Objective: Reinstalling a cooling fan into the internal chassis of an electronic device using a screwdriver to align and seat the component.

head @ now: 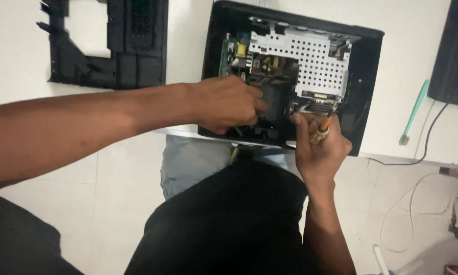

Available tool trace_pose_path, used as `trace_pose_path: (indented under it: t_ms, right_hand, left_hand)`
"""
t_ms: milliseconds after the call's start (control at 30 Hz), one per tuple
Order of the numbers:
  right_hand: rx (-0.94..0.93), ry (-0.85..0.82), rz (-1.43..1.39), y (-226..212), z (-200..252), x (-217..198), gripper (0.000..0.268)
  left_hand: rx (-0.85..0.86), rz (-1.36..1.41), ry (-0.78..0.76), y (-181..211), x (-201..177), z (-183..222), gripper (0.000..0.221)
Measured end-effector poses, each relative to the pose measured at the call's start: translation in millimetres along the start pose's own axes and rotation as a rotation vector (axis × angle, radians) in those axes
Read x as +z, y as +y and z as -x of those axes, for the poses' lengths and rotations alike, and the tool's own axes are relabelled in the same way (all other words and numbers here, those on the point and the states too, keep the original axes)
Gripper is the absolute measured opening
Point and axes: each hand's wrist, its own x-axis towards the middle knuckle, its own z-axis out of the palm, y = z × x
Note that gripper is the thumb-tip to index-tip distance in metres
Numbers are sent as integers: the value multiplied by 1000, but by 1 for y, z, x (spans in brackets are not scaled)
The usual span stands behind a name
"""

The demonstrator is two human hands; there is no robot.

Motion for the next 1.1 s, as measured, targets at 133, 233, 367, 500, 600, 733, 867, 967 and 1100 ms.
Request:
trace_pose_path:
  t_ms: [133, 233, 367, 500, 600, 733, 867, 967, 1100]
  right_hand:
    - [-11, 6, 5, 0, -4, 1, 43]
    - [-18, -7, -26, 6, -1, -2, 43]
    - [-5, -23, -37, 9, 2, -2, 43]
    - [5, -43, -45, 8, 1, -3, 42]
    - [14, -46, -2, 8, 1, -2, 43]
    - [30, -53, -24, 2, -3, -1, 43]
    - [26, -44, 62, 4, 0, 1, 45]
    - [16, -44, 76, 7, 2, 2, 45]
    - [27, -62, 170, 13, 6, 5, 42]
  left_hand:
    - [8, -69, -5, -4, -2, -5, 12]
    - [-7, -81, -72, -8, 2, -12, 19]
    - [1, -64, -125, -10, -6, -15, 11]
    - [-11, 25, -99, -1, -19, -14, 8]
    - [15, -19, -151, 2, -21, -13, 17]
    - [48, -77, -140, -4, -12, -13, 19]
    - [49, -64, -163, -7, -8, -15, 14]
    - [53, -84, -119, -9, -1, -12, 13]
    - [86, -82, -94, -4, -4, -6, 8]
